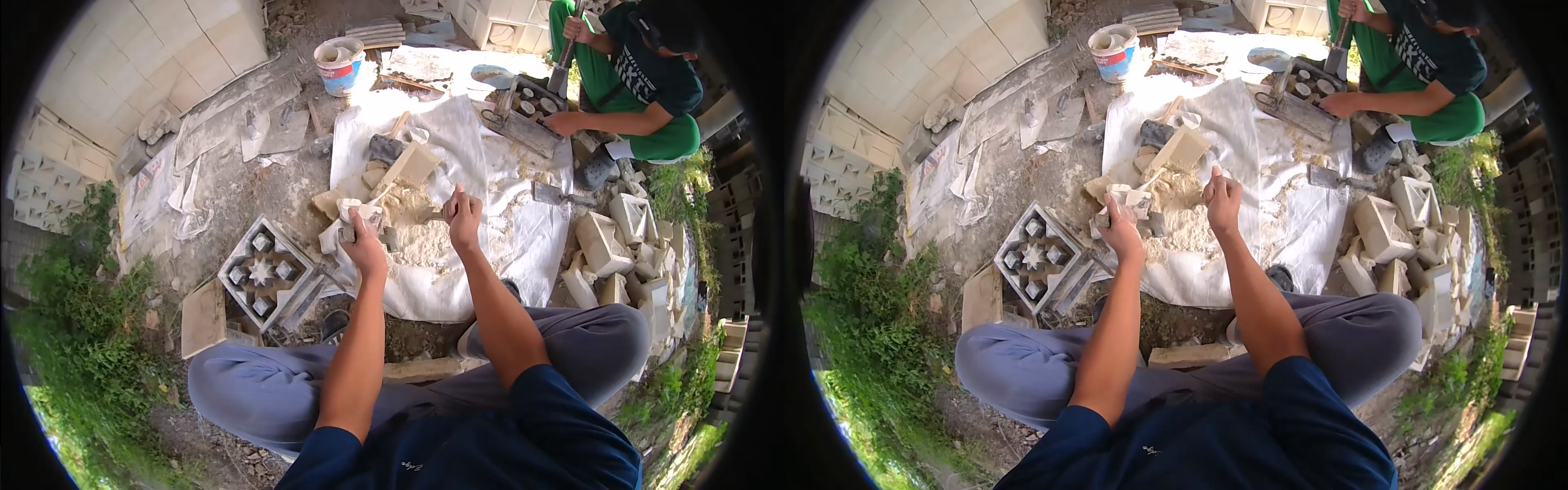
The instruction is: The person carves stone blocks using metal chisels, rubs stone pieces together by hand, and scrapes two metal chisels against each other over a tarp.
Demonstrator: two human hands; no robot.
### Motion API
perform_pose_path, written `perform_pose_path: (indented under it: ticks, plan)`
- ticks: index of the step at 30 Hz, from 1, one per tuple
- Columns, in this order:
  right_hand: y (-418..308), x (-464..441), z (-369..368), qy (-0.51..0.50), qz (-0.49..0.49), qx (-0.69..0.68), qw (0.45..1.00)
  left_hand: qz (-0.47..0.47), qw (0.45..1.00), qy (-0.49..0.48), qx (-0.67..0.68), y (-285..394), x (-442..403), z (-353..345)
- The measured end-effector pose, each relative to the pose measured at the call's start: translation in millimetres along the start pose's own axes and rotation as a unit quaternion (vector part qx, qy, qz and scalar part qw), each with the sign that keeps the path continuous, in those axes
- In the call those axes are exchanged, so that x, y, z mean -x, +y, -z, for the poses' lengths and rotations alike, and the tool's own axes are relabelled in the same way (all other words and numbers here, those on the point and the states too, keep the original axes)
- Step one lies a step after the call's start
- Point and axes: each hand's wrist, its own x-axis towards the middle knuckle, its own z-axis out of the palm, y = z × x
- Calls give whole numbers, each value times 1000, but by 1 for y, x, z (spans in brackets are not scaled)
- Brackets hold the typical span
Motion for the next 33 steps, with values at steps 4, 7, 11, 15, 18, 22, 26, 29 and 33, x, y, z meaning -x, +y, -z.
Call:
perform_pose_path:
  ticks: [4,7,11,15,18,22,26,29,33]
  plan:
    - [-44,0,-10,-21,6,-31,999,-1,998,-35,-56,8,12,6]
    - [-42,9,-13,29,-42,57,997,-88,992,-18,-91,3,33,-3]
    - [-38,15,-12,17,-11,174,984,-79,986,-76,-126,-13,30,11]
    - [-29,8,5,14,22,225,974,23,988,-97,-114,-10,45,0]
    - [-10,15,16,28,55,214,975,61,993,-74,-66,-17,53,-7]
    - [-21,14,25,44,22,193,980,-24,983,-122,-132,-19,66,-25]
    - [-47,8,12,19,23,183,983,-18,969,-170,-180,-15,76,-36]
    - [-25,14,16,25,30,219,975,-60,948,-202,-237,-27,75,-32]
    - [-8,12,25,51,36,191,980,-27,962,-142,-231,-25,70,-38]
